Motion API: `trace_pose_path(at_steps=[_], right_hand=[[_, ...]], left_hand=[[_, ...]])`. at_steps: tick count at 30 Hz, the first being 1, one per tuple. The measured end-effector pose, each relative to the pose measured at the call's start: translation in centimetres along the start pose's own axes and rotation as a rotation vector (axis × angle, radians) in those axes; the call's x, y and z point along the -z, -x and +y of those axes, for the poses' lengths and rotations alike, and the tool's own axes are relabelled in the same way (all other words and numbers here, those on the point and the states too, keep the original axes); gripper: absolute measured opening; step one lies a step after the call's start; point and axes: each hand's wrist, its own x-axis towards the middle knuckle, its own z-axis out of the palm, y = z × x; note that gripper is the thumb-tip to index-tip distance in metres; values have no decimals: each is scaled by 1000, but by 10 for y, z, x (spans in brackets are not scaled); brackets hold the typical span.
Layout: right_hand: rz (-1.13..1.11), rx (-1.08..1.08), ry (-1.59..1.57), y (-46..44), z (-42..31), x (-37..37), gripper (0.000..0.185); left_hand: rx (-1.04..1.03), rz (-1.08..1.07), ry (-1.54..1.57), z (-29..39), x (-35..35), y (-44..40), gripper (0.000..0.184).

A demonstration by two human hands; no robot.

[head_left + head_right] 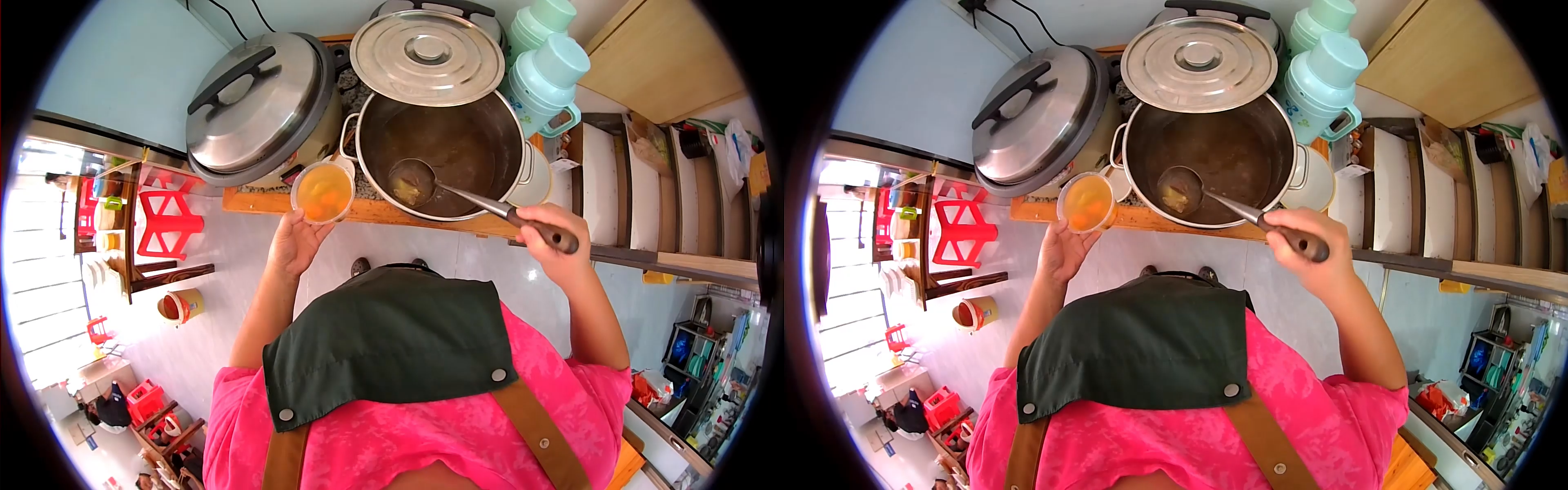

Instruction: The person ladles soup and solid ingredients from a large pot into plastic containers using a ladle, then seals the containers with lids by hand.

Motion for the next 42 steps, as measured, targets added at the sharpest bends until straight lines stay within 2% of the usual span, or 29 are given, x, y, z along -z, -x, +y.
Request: trace_pose_path(at_steps=[1,4,9,13,17,19,20,22,26,33,39,42], right_hand=[[-37,147,110,1,-3,0,22],[-145,264,271,2,-28,4,27],[-196,493,324,5,-45,0,32],[-306,573,433,12,-55,4,32],[-356,585,466,14,-60,9,32],[-242,447,342,15,-51,16,27],[-248,453,342,16,-44,16,27],[168,-104,-32,16,-30,17,19],[195,-111,-53,4,-36,28,16],[181,163,70,-33,-99,22,20],[109,302,-45,-76,-152,-49,26],[-43,368,-83,-90,-175,-111,26]], left_hand=[[-1,2,1,0,0,0,49],[4,-22,3,0,1,0,49],[8,-26,-37,-3,5,-2,52],[26,-51,-17,-5,10,-3,51],[9,-66,-19,-6,0,0,50],[-7,-69,-19,-8,-5,2,50],[-6,-48,5,-9,-7,3,48],[-18,-23,37,-10,-9,3,47],[-14,-31,67,-15,-3,3,47],[-51,-24,169,-14,15,7,47],[-132,-13,222,15,51,36,43],[-208,-14,248,38,83,61,39]])
